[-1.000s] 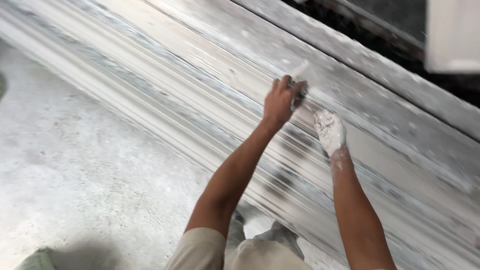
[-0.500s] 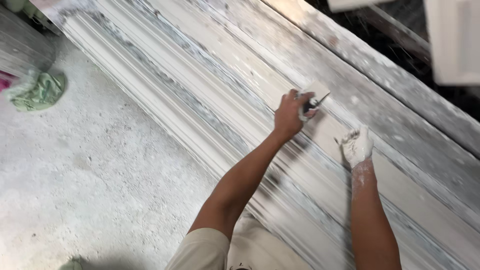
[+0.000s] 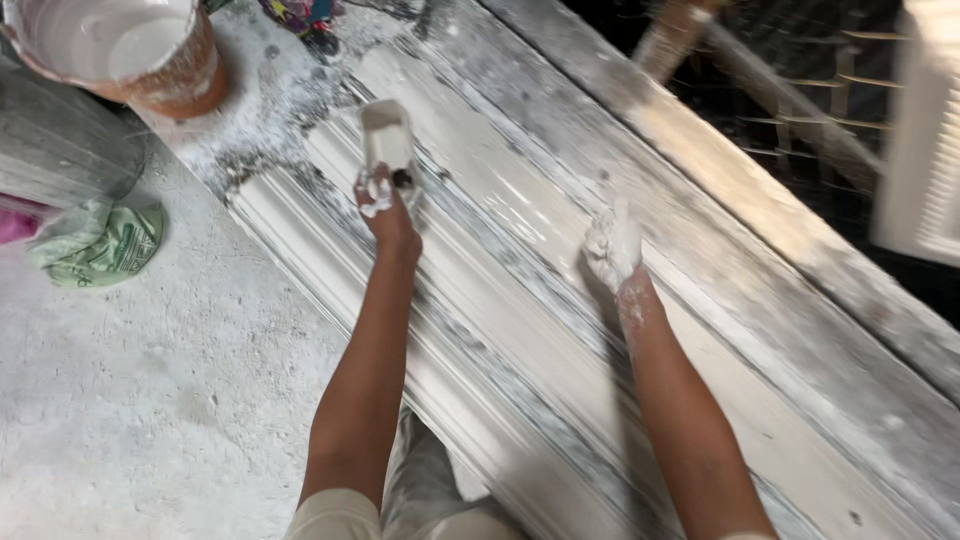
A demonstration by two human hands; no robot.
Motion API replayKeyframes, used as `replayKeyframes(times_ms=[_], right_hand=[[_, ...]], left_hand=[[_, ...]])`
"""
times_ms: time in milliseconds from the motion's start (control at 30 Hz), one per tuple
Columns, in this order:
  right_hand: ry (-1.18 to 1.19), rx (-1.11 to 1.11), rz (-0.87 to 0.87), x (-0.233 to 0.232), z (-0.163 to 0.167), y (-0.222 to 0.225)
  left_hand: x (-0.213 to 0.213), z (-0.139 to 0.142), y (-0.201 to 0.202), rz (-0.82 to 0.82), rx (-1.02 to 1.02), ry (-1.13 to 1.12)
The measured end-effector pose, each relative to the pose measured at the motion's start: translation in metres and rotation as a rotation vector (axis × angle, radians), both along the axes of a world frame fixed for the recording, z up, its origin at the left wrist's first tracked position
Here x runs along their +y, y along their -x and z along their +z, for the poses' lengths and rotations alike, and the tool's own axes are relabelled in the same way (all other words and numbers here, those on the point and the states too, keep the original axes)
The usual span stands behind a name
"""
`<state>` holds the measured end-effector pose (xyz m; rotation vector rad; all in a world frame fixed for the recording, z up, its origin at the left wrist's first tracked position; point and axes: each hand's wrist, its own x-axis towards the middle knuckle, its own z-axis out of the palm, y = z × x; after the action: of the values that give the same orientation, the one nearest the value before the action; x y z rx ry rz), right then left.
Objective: The person scoops gypsum powder by hand from a small sack into a bowl, adds water, and mixes the powder and water together with their hand into a slurry. They then use a small plastic container to scoop the mixed slurry and spread it along the channels of a long decorative molding frame.
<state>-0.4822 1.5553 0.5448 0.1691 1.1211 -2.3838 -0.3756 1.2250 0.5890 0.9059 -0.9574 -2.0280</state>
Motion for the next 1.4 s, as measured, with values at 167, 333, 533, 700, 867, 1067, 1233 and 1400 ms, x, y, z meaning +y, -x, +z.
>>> replayKeyframes(times_ms=[167, 333, 533, 700, 867, 1067, 1233, 1400], right_hand=[[0.067, -0.021, 0.130, -0.213, 0.004, 0.093], [0.076, -0.097, 0.124, -0.355, 0.011, 0.170], [-0.205, 0.132, 0.073, -0.479, -0.032, 0.241], [0.909, 0.231, 0.429, -0.470, -0.054, 0.280], [0.028, 0.318, 0.268, -0.425, -0.036, 0.250], [-0.202, 0.410, 0.246, -0.453, -0.045, 0.237], [-0.222, 0.578, 0.313, -0.431, -0.045, 0.248], [-0.599, 0.941, 0.513, -0.423, -0.036, 0.224]], left_hand=[[-0.182, -0.021, 0.056, 0.078, -0.118, 0.095], [-0.273, -0.065, 0.101, 0.106, -0.124, 0.188], [-0.288, -0.111, 0.108, 0.157, -0.139, 0.323], [-0.248, -0.099, 0.094, 0.239, -0.438, 0.705], [-0.184, -0.069, 0.115, -0.047, -0.244, 0.828], [-0.161, -0.059, 0.183, -0.462, -0.425, 0.801], [-0.158, -0.068, 0.211, -0.547, -0.702, 0.845], [-0.159, -0.070, 0.219, -0.528, -0.877, 1.043]])
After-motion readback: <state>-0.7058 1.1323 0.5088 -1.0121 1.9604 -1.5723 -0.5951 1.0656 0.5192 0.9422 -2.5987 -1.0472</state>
